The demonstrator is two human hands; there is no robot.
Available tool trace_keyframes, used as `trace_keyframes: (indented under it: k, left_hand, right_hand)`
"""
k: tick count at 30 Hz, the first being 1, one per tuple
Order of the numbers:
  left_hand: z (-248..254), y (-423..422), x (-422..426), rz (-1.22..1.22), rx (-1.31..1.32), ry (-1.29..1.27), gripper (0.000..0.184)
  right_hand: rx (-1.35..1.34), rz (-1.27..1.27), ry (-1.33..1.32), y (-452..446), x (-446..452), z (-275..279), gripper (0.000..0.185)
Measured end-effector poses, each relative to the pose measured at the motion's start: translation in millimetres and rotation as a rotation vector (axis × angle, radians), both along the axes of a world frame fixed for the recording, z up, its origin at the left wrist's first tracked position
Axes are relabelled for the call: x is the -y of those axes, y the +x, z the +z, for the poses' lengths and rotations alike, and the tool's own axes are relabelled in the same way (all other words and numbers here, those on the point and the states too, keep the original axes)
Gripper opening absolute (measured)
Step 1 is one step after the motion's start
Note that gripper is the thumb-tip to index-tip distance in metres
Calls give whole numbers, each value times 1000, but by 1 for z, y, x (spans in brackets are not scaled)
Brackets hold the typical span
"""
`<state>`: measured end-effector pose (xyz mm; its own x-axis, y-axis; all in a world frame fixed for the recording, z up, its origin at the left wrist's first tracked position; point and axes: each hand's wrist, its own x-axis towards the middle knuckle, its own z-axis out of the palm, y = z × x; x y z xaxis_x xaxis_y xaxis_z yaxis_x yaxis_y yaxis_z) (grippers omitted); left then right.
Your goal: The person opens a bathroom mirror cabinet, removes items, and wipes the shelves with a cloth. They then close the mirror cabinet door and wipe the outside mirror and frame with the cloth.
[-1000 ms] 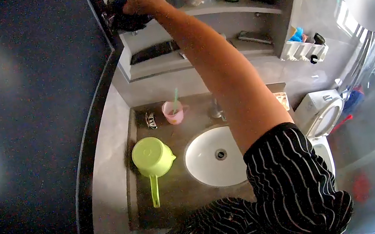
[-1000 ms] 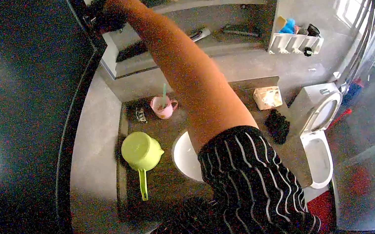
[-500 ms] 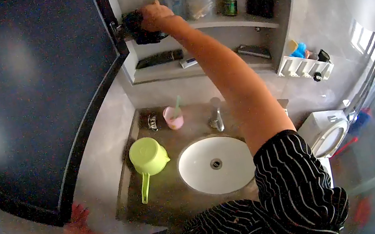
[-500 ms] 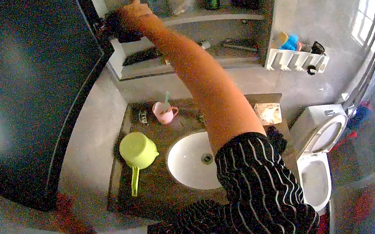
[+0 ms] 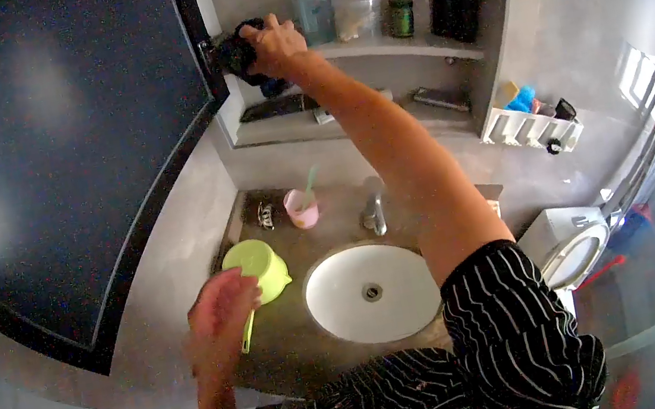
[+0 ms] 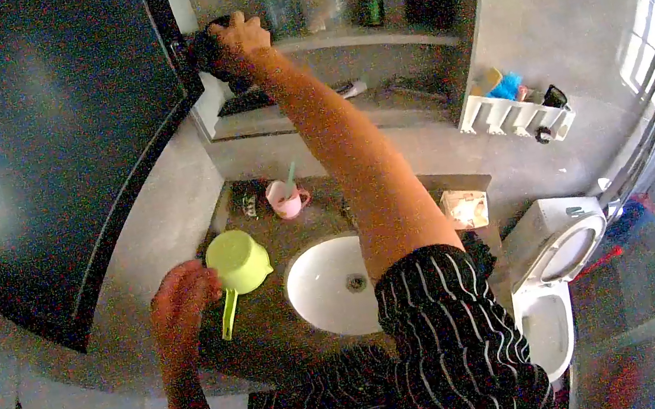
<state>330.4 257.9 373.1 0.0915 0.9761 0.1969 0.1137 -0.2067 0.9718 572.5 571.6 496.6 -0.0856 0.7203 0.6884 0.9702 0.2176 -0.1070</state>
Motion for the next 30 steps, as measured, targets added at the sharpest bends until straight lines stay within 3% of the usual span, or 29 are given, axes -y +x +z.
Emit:
trace_keyframes:
  k: [2,9,12,15,16,18,20,21,23,27,30]
  left_hand:
    - [12,9,-20,-58,55,74,29]
    - [13,17,-86,-65,165,150,24]
    - [6,33,-124,-76,241,260,23]
    - [15,75,-162,-61,293,365,24]
    - [17,92,-182,-31,201,479,25]
    - [45,125,-201,122,-45,652,27]
    - [61,158,-253,63,2,759,38]
    - [87,168,-259,71,-134,701,52]
    - [115,198,-311,21,-119,786,87]
    - [158,235,-342,61,-305,571,115]
    - [157,251,-381,113,-334,570,113]
  right_hand:
    - [72,80,66,6,12,-4,50]
    - [97,125,198,45,103,-49,53]
    - [-295,192,170,64,156,-82,51]
    - [-307,129,347,92,195,-90,57]
    - [-297,100,404,102,205,-89,58]
    - [-648,151,388,121,217,-84,60]
    - [-773,209,329,128,239,-67,65]
    - [-759,201,348,132,246,-64,65]
    - [-761,198,344,139,258,-59,66]
    - [-731,209,304,147,265,-56,67]
    - [-683,189,288,151,256,-57,68]
